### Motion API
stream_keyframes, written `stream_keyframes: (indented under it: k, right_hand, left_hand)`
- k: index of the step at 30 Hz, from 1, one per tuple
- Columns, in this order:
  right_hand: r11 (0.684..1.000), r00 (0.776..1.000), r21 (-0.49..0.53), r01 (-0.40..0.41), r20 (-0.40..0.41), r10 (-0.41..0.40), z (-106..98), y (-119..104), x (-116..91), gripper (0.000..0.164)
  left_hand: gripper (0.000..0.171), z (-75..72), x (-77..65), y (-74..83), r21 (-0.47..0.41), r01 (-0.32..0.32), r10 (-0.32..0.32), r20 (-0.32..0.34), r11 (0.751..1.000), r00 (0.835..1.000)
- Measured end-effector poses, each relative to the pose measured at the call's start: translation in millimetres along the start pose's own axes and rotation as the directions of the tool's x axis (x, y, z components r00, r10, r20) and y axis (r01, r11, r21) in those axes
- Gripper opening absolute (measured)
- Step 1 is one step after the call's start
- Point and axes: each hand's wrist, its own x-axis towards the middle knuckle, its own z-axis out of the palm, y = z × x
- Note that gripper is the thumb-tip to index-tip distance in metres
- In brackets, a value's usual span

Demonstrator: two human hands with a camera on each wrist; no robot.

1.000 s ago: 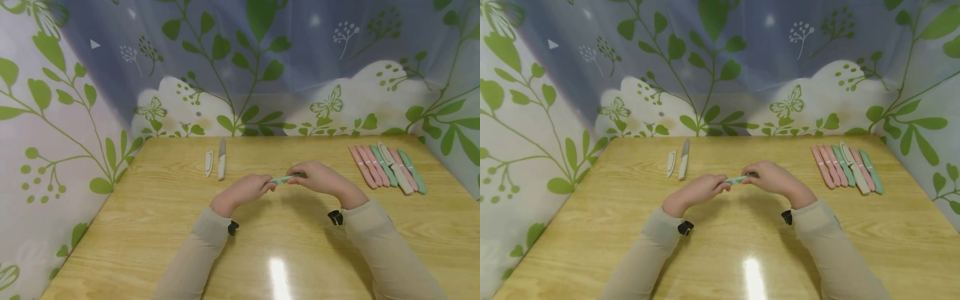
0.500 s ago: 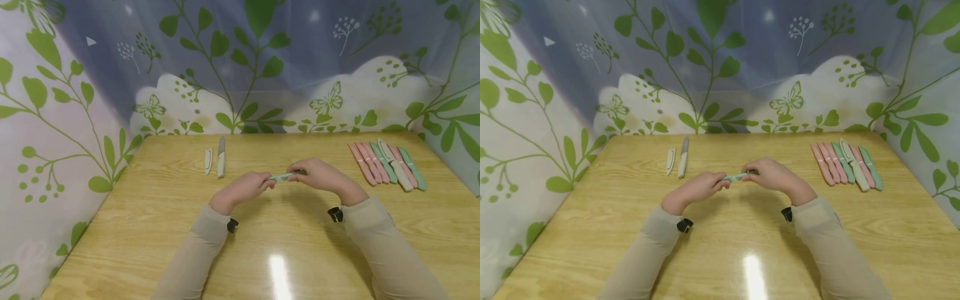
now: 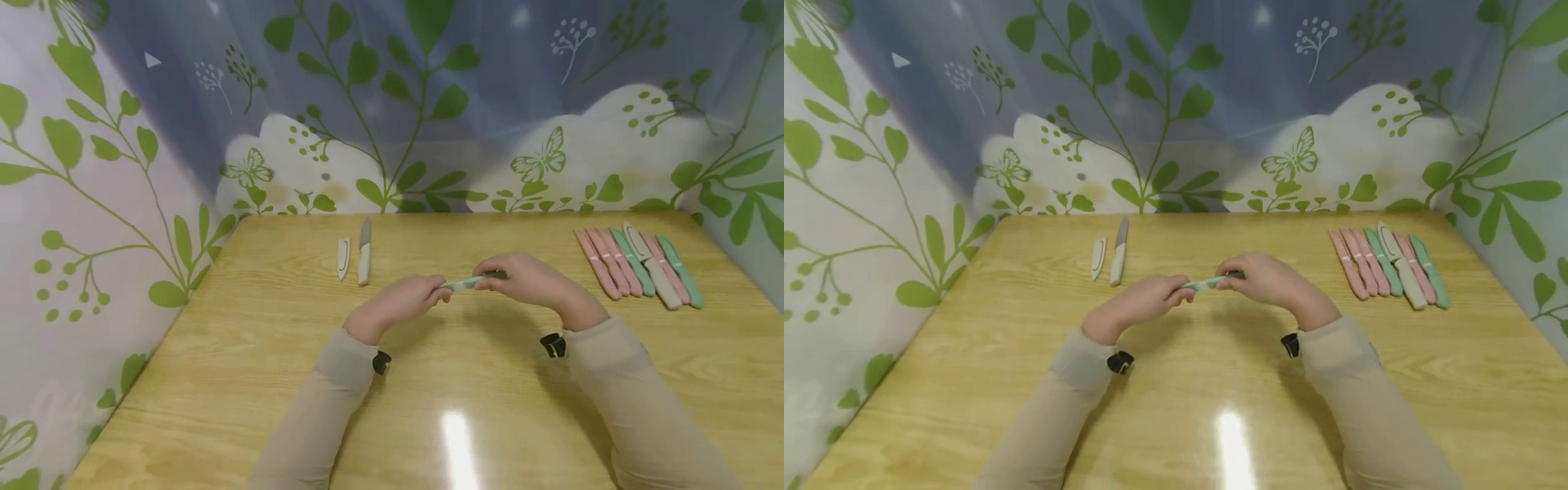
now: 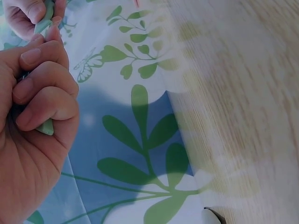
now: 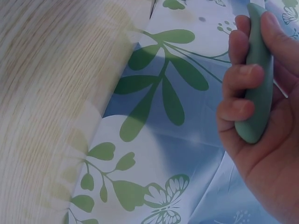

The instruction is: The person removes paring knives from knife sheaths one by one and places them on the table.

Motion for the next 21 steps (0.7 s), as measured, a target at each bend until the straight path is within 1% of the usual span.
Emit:
stream_keyframes:
  k: [5, 12, 21]
  right_hand:
    - [1.000, 1.000, 0.010, -0.001, 0.016, 0.001, 0.1, 0.7, -0.1, 0.018]
    - [1.000, 1.000, 0.006, -0.003, 0.019, 0.003, -0.5, 0.6, 0.5, 0.019]
    - [0.999, 0.999, 0.021, -0.026, 0.022, 0.025, -3.6, 1.6, 0.0, 0.020]
  left_hand:
    - [0.031, 0.9, -1.3, 0.8, 0.017, -0.004, 0.004, 0.003, 1.000, 1.000]
    - [0.032, 0.0, -2.0, 0.9, -0.016, 0.031, -0.030, 0.003, 0.999, 1.000]
    - [0.032, -1.8, -0.3, 0.8, 0.001, 0.018, -0.018, 0.002, 1.000, 1.000]
